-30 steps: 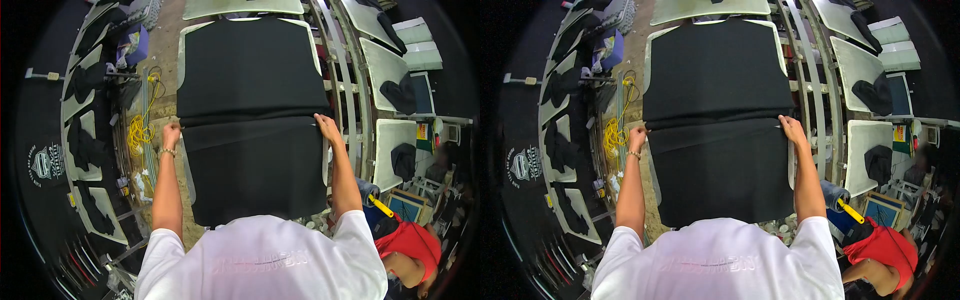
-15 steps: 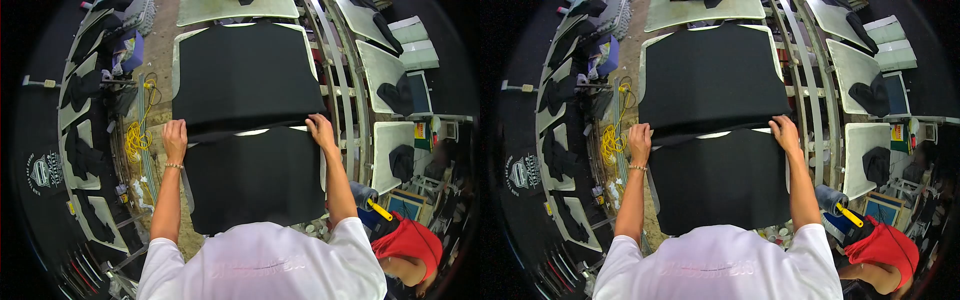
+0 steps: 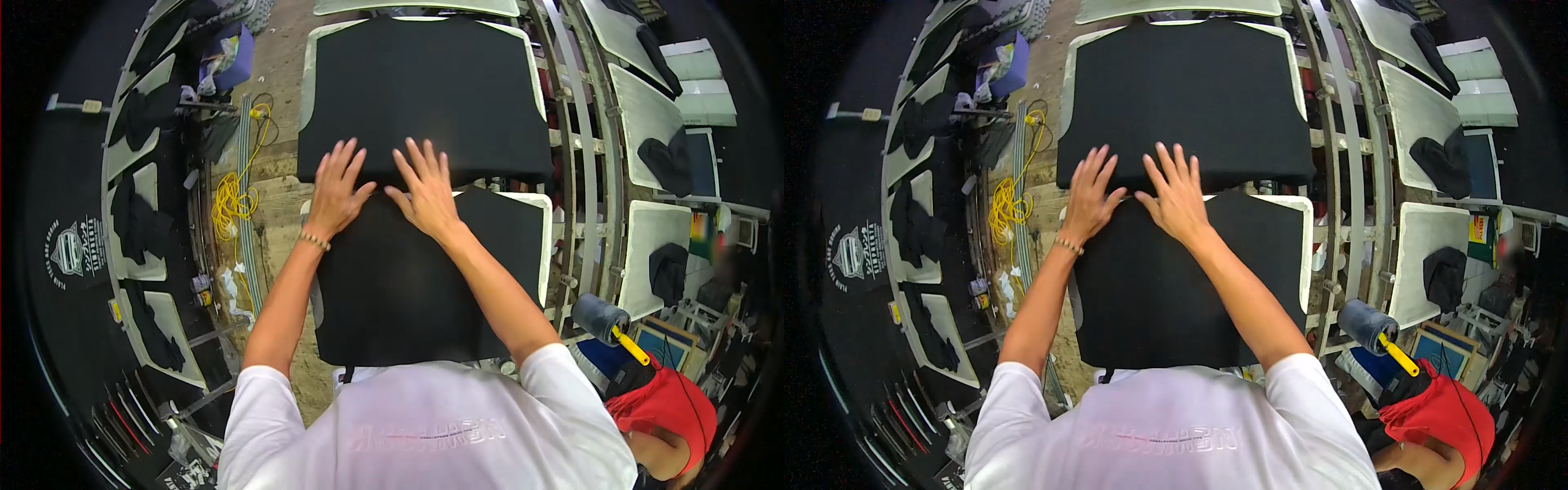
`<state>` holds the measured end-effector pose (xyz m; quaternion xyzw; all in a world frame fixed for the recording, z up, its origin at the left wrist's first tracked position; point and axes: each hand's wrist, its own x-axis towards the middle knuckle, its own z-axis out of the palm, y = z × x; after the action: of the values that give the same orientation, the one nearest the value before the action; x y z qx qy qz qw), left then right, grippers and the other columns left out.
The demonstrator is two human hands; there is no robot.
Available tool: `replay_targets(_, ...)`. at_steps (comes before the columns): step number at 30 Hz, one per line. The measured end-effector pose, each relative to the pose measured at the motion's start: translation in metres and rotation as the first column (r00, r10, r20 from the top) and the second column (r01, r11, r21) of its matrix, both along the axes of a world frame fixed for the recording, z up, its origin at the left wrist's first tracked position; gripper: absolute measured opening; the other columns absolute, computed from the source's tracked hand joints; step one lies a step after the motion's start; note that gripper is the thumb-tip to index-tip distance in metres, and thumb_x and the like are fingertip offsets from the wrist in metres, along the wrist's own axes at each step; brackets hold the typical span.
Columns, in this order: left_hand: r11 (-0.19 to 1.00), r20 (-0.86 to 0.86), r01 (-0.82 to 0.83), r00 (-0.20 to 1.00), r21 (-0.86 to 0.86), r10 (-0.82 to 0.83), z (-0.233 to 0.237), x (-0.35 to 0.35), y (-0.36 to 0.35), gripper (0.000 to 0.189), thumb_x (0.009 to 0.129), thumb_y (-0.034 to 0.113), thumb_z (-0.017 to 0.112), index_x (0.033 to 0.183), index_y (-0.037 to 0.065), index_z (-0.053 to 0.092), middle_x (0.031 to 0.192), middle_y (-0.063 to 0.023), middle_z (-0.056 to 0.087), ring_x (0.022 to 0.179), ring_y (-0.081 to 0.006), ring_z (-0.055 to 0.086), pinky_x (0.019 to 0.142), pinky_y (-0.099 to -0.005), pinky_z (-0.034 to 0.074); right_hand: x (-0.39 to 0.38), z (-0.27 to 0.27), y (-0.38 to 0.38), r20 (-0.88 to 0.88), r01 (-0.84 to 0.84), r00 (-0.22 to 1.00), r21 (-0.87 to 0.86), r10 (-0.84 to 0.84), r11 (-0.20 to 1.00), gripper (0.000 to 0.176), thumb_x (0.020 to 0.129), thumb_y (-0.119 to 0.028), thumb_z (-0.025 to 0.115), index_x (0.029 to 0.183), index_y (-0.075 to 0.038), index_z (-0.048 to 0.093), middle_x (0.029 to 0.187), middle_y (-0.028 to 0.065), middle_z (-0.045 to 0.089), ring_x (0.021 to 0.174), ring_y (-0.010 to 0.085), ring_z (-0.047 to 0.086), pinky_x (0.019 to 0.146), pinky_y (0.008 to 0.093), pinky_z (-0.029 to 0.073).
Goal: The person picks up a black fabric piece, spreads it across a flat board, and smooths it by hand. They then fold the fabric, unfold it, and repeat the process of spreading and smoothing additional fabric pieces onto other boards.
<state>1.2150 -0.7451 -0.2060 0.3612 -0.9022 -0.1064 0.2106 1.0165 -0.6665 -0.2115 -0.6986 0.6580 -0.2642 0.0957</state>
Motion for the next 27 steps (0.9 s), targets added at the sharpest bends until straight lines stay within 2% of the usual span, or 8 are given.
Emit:
replay_targets(4,0.999,0.137,0.028,0.99,0.036,-0.033,-0.041,0.011,-0.044,0.064,0.099,0.043,0.049,0.15,0.007,0.035,0.158,-0.0139,0.029,0.146,-0.0363,0.025,0.118,-0.0513,0.02,0.025,-0.037,-0.029,-0.225,0.101,0.97,0.017,-0.094,0.995,0.066,0.096,-0.05,0.05,0.149,-0.012,0.039,0.158,0.0171,0.027,0.147,0.0395,0.02,0.117,0.0591,0.016)
replay_targets(9,0.737,0.283,-0.669,0.729,0.1,0.624,-0.148,0.157,-0.138,0.066,0.101,0.049,0.04,0.141,-0.003,0.042,0.15,-0.0265,0.036,0.142,-0.0448,0.029,0.111,-0.0635,0.024,0.026,-0.04,-0.03,-0.26,0.126,0.959,0.033,-0.114,0.991,0.068,0.095,-0.053,0.049,0.15,-0.012,0.039,0.158,0.0189,0.027,0.147,0.039,0.021,0.117,0.0585,0.014)
replay_targets(13,0.963,0.15,-0.199,0.974,0.184,0.172,-0.152,0.219,-0.108,0.062,0.104,0.044,0.034,0.141,-0.004,0.043,0.148,-0.0338,0.035,0.138,-0.0481,0.032,0.114,-0.0511,0.029,0.049,-0.028,-0.061,-0.253,0.301,0.928,0.075,-0.274,0.951,0.066,0.093,-0.05,0.054,0.143,-0.007,0.047,0.153,0.0227,0.034,0.143,0.0412,0.029,0.115,0.0585,0.022)
replay_targets(15,0.75,0.059,-0.261,0.956,0.608,0.286,-0.137,0.241,-0.061,0.059,0.103,0.043,0.035,0.138,-0.004,0.048,0.145,-0.0344,0.039,0.139,-0.0456,0.033,0.114,-0.0505,0.03,0.075,-0.037,-0.099,-0.305,0.431,0.859,0.001,-0.41,0.902,0.068,0.094,-0.05,0.053,0.143,-0.004,0.046,0.153,0.0241,0.033,0.143,0.0433,0.028,0.114,0.0604,0.022)
replay_targets(17,0.777,0.183,-0.224,0.973,0.588,0.142,-0.215,0.327,-0.01,0.05,0.104,0.034,0.035,0.136,-0.001,0.051,0.142,-0.0284,0.045,0.136,-0.0461,0.036,0.112,-0.0504,0.034,0.106,-0.047,-0.146,-0.357,0.485,0.81,-0.036,-0.465,0.874,0.072,0.096,-0.052,0.048,0.147,-0.003,0.04,0.157,0.0246,0.026,0.144,0.0461,0.023,0.114,0.0627,0.018)
replay_targets(19,0.711,0.234,-0.25,0.964,0.658,0.123,-0.162,0.386,0.027,0.037,0.103,0.015,0.034,0.128,-0.002,0.055,0.131,-0.0281,0.054,0.125,-0.0486,0.045,0.107,-0.0506,0.038,0.122,-0.06,-0.175,-0.365,0.573,0.761,-0.011,-0.537,0.819,0.077,0.097,-0.057,0.042,0.151,-0.004,0.032,0.158,0.0239,0.022,0.146,0.0451,0.018,0.115,0.0634,0.014)
replay_targets(23,0.383,0.412,-0.472,0.881,0.794,0.23,-0.154,0.481,0.062,0.055,0.103,0.042,0.037,0.119,-0.005,0.06,0.12,-0.0292,0.06,0.118,-0.0443,0.051,0.1,-0.0498,0.041,0.13,-0.052,-0.181,-0.395,0.641,0.709,0.012,-0.585,0.768,0.08,0.096,-0.06,0.041,0.152,-0.004,0.031,0.159,0.0228,0.022,0.147,0.0442,0.017,0.115,0.0642,0.014)
replay_targets(27,0.551,0.348,-0.293,0.937,0.781,0.004,-0.132,0.423,-0.026,0.056,0.102,0.045,0.039,0.124,-0.003,0.058,0.124,-0.0286,0.058,0.12,-0.0434,0.051,0.103,-0.0485,0.04,0.129,-0.05,-0.181,-0.401,0.642,0.707,0.019,-0.583,0.766,0.079,0.095,-0.059,0.043,0.151,-0.004,0.032,0.159,0.0218,0.024,0.146,0.0434,0.02,0.115,0.0638,0.016)
